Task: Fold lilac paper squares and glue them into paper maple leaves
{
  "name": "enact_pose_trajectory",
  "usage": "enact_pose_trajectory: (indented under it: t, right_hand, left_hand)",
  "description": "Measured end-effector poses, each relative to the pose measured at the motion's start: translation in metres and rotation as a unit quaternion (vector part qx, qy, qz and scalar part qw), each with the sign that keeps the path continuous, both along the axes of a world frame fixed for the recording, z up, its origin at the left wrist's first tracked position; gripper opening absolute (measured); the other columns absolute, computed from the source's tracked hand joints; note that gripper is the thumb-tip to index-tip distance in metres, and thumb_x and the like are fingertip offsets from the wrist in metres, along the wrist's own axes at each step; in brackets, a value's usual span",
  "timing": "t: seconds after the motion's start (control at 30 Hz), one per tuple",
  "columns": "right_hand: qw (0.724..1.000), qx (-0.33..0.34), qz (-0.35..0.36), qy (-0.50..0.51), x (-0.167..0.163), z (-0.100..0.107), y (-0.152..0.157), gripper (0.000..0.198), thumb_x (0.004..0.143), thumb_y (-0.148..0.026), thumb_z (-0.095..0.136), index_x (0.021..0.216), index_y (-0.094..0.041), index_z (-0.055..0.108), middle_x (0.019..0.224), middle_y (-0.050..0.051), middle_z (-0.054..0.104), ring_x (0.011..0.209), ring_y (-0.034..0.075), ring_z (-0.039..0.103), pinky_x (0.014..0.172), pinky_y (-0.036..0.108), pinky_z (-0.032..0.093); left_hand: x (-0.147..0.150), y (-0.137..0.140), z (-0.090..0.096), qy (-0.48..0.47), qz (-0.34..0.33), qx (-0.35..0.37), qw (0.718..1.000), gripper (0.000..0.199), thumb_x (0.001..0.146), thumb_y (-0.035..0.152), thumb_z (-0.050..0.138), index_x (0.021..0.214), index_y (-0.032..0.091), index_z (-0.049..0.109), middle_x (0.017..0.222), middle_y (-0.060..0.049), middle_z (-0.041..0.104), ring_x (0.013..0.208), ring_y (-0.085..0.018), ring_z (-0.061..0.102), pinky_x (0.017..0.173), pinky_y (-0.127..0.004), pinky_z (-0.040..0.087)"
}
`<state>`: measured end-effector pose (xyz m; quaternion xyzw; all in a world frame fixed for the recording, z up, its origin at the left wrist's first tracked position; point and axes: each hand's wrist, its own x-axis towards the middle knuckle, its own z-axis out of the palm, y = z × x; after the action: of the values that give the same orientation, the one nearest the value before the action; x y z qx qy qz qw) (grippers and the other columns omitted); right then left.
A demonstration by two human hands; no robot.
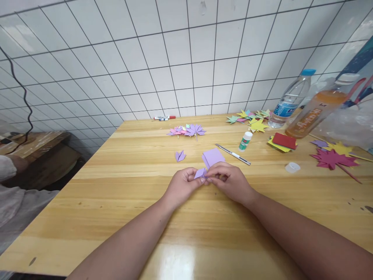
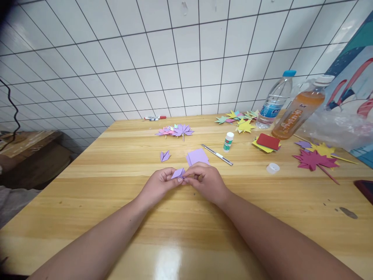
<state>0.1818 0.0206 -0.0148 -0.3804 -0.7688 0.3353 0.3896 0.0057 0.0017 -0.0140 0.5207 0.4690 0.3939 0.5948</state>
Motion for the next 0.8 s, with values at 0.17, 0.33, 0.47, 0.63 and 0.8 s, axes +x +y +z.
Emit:
enact_pose_trajectory:
  t: [0.17, 0.33, 0.47, 0.63, 0.8]
  right_hand:
    - [0.999, -0.022, -0.019, 0.023, -0.0025, -0.0028, 0.0013, 0.006, 0.074, -0.017, 0.061, 0.073, -0.019, 0.067, 0.078, 0.003, 0.064, 0.069, 0.013, 0.058, 0.054, 0.022, 0.042]
    - [0.997, -0.051, -0.029, 0.043, -0.0055, -0.0046, 0.0014, 0.004, 0.073, -0.017, 0.06, 0.071, -0.018, 0.064, 0.075, 0.003, 0.062, 0.069, 0.014, 0.057, 0.058, 0.024, 0.043]
    - [0.998, -0.049, -0.034, 0.023, -0.0056, -0.0034, 0.0003, 0.006, 0.073, -0.019, 0.06, 0.076, -0.018, 0.065, 0.076, 0.003, 0.061, 0.061, 0.012, 0.053, 0.053, 0.023, 0.04]
    - [0.998, -0.029, -0.045, -0.012, -0.0043, -0.0029, 0.0001, 0.008, 0.074, -0.02, 0.061, 0.079, -0.019, 0.067, 0.075, 0.002, 0.061, 0.057, 0.01, 0.049, 0.049, 0.022, 0.037]
    - [0.997, -0.05, -0.052, -0.013, -0.0048, -0.0036, 0.0023, 0.006, 0.074, -0.021, 0.061, 0.071, -0.018, 0.065, 0.071, 0.003, 0.061, 0.065, 0.013, 0.054, 0.058, 0.024, 0.042]
  left_hand:
    - [0.0007, -0.0003, 0.0035, 0.028, -0.009, -0.008, 1.0, 0.025, 0.068, 0.036, 0.068, 0.079, 0.015, 0.062, 0.08, -0.005, 0.071, 0.081, -0.02, 0.066, 0.072, -0.026, 0.046]
    - [0.0014, -0.002, 0.0042, 0.06, -0.019, 0.014, 0.998, 0.029, 0.07, 0.041, 0.065, 0.082, 0.014, 0.064, 0.08, -0.006, 0.071, 0.082, -0.022, 0.066, 0.072, -0.028, 0.047]
    - [-0.0001, -0.0016, 0.0021, 0.088, -0.023, 0.045, 0.995, 0.03, 0.074, 0.042, 0.06, 0.081, 0.013, 0.067, 0.079, -0.007, 0.071, 0.079, -0.021, 0.065, 0.073, -0.029, 0.046]
    - [-0.0007, -0.0004, 0.0005, 0.074, -0.025, 0.046, 0.996, 0.028, 0.074, 0.041, 0.06, 0.081, 0.014, 0.067, 0.08, -0.006, 0.071, 0.08, -0.02, 0.064, 0.073, -0.028, 0.046]
    - [0.0013, -0.0014, 0.0008, 0.084, -0.018, 0.065, 0.994, 0.026, 0.074, 0.039, 0.06, 0.078, 0.014, 0.066, 0.077, -0.005, 0.07, 0.076, -0.019, 0.063, 0.069, -0.027, 0.046]
